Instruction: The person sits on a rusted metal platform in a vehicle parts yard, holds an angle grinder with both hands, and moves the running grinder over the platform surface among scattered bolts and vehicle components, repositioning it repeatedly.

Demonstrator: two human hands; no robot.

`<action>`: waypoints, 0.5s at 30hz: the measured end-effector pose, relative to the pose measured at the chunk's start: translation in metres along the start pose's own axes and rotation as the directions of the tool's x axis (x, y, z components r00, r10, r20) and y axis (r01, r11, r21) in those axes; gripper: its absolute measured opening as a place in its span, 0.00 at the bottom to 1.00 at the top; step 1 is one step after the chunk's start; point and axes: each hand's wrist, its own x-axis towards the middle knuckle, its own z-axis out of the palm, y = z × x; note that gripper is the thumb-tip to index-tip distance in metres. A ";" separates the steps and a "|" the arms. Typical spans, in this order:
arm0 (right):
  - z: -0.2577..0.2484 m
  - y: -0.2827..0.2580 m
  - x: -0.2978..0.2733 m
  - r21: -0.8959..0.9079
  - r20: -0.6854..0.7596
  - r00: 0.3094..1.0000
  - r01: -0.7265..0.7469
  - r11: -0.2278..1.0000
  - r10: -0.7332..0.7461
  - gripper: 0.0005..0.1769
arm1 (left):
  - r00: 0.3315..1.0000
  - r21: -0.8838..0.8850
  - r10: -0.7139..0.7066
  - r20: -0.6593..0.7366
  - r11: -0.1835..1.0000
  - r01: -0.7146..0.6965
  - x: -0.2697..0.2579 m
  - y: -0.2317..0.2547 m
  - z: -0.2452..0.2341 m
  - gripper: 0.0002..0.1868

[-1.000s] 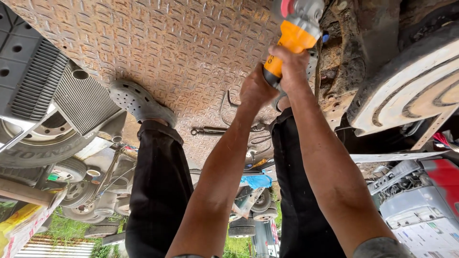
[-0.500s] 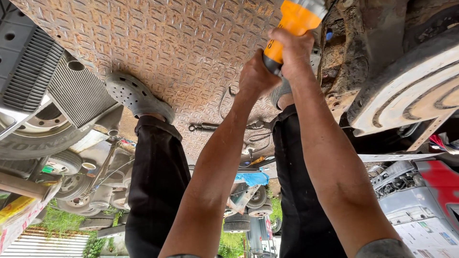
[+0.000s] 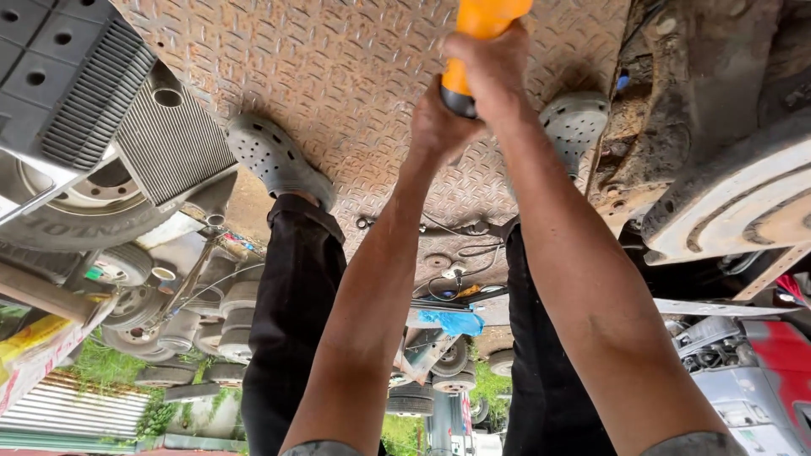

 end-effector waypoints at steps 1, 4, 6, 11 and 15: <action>0.010 -0.003 -0.002 -0.020 0.051 0.997 0.059 0.998 -0.058 0.25 | 0.999 -0.066 -0.039 -0.004 0.997 0.039 -0.003 0.002 -0.009 0.42; 0.035 -0.006 -0.017 -0.079 0.170 0.983 0.084 0.993 -0.069 0.24 | 0.985 -0.184 -0.174 -0.016 0.968 0.168 -0.020 0.001 -0.029 0.44; 0.042 -0.006 -0.021 -0.131 0.225 0.974 0.050 0.990 -0.020 0.24 | 0.964 -0.239 -0.265 -0.008 0.937 0.255 -0.023 -0.006 -0.031 0.45; 0.041 -0.010 -0.006 -0.098 0.162 0.987 0.025 0.995 -0.009 0.23 | 0.992 -0.135 -0.123 0.002 0.983 0.122 -0.004 -0.009 -0.038 0.43; 0.038 -0.012 -0.021 -0.033 0.162 0.981 0.110 0.993 -0.103 0.24 | 0.999 -0.130 -0.024 -0.028 0.991 0.021 -0.017 -0.009 -0.039 0.43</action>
